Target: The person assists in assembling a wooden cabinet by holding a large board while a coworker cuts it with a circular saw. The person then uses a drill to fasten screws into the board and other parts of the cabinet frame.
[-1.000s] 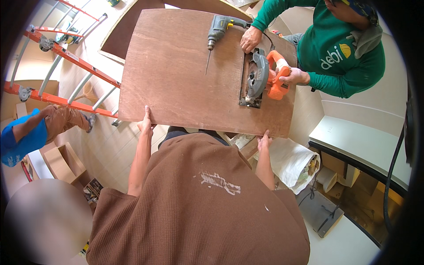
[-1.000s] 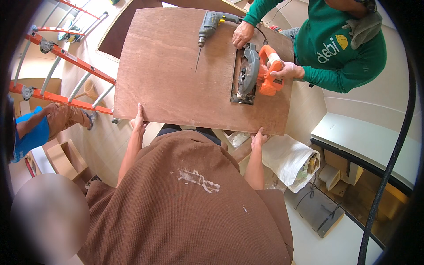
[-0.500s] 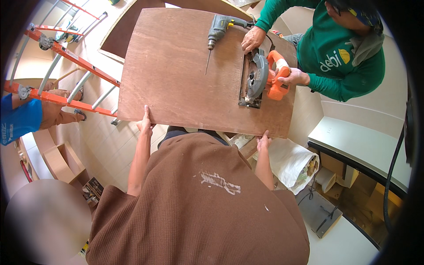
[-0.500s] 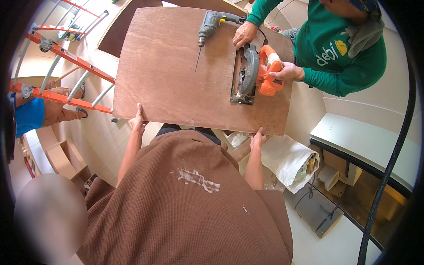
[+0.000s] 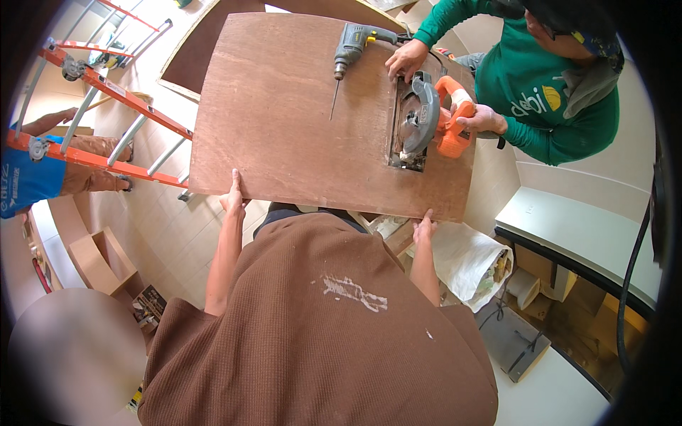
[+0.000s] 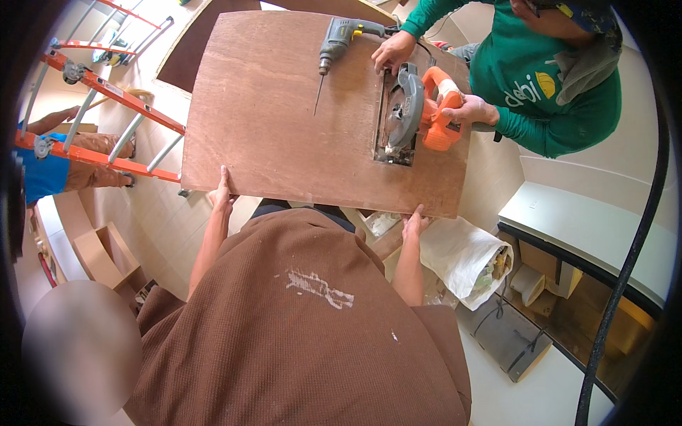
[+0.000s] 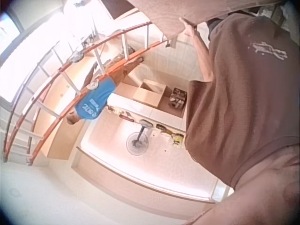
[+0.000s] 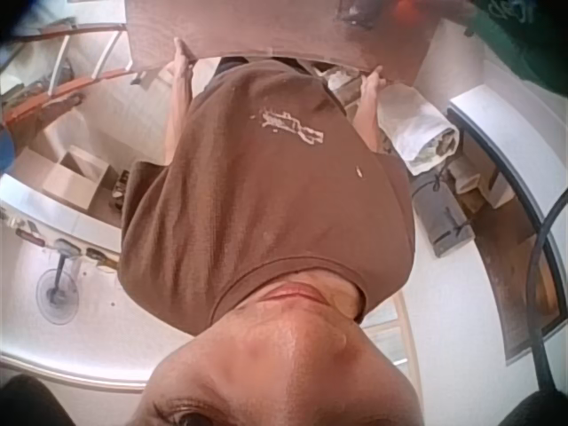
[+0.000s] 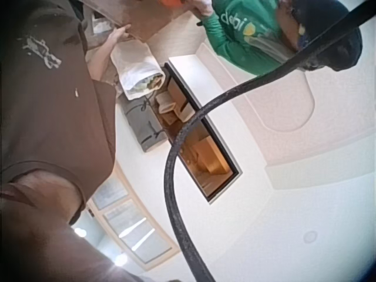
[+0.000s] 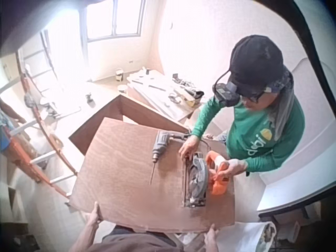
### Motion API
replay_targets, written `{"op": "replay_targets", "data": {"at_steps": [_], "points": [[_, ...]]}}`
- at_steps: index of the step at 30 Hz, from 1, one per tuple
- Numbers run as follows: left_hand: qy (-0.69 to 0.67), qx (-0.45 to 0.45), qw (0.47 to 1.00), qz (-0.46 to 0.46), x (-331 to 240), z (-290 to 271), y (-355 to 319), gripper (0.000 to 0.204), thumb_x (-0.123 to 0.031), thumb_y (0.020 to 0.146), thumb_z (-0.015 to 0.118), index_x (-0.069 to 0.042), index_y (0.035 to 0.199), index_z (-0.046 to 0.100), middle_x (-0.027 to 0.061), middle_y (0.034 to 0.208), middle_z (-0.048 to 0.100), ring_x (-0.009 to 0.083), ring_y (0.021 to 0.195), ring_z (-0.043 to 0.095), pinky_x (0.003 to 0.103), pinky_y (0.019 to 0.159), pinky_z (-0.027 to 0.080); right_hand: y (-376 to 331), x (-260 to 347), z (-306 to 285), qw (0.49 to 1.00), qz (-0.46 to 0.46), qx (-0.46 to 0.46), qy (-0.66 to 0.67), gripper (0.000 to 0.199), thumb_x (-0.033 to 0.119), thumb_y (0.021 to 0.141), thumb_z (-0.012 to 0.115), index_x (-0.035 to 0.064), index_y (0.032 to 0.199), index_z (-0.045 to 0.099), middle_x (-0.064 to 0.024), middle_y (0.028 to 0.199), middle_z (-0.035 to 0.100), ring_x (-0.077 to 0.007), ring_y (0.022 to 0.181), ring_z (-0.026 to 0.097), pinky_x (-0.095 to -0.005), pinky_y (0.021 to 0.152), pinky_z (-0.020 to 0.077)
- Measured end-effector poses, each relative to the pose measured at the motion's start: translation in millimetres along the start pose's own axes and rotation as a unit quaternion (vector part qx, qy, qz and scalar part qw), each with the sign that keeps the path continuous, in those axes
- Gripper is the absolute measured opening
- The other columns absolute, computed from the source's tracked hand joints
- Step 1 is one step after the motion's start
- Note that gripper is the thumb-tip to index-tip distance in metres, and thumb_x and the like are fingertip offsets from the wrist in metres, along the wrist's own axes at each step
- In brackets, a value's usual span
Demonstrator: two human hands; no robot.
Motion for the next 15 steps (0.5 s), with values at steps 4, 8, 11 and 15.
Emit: {"op": "replay_targets", "data": {"at_steps": [4, 8, 11, 15], "points": [[0.007, 0.0, 1.0, -0.002, -0.1, -0.6, -0.5, 0.068, -0.047, 0.072, 0.077, 0.008, 0.107, 0.056, 0.0155, 0.097, 0.063, 0.0225, 0.074, 0.065, 0.034, 0.051, 0.056, 7.2, -4.8, -2.8, 1.0, -0.004, 0.007, -0.006, 0.057, 0.029, 0.093, 0.054, 0.008, 0.137, 0.023, -0.0145, 0.135, 0.041, -0.035, 0.114, 0.051, -0.0558, 0.091, 0.0462], [0.001, -0.021, 1.0, 0.003, -2.2, -1.7, -3.1, 0.068, -0.047, 0.071, 0.077, 0.009, 0.105, 0.056, 0.0153, 0.096, 0.063, 0.0223, 0.072, 0.065, 0.033, 0.048, 0.055, 5.5, -2.6, -1.6, 1.0, 0.002, 0.014, -0.007, 0.056, 0.028, 0.094, 0.054, 0.0067, 0.136, 0.024, -0.0145, 0.133, 0.042, -0.0348, 0.113, 0.052, -0.0552, 0.091, 0.047], [-0.008, -0.012, 1.0, 0.006, -2.2, -0.7, -3.1, 0.068, -0.047, 0.071, 0.077, 0.009, 0.104, 0.056, 0.0151, 0.094, 0.063, 0.0215, 0.07, 0.064, 0.031, 0.045, 0.053, 3.7, -1.9, 1.8, 1.0, 0.009, 0.023, 0.003, 0.055, 0.028, 0.094, 0.053, 0.0064, 0.135, 0.025, -0.0149, 0.133, 0.042, -0.0349, 0.113, 0.052, -0.0555, 0.09, 0.0473], [0.006, -0.005, 1.0, 0.001, -1.4, -0.4, -0.9, 0.068, -0.047, 0.071, 0.078, 0.009, 0.103, 0.057, 0.0151, 0.093, 0.063, 0.021, 0.07, 0.064, 0.03, 0.045, 0.052, 7.3, -2.7, -1.7, 1.0, -0.004, 0.014, -0.01, 0.054, 0.029, 0.094, 0.053, 0.0048, 0.134, 0.025, -0.0162, 0.133, 0.042, -0.0353, 0.111, 0.053, -0.0557, 0.09, 0.0478]]}}
Point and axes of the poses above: each hand's wrist, its own y-axis towards the middle knuckle, its own z-axis out of the palm, x = y × z, the point moved 9 cm from there along y, towards the middle knuckle
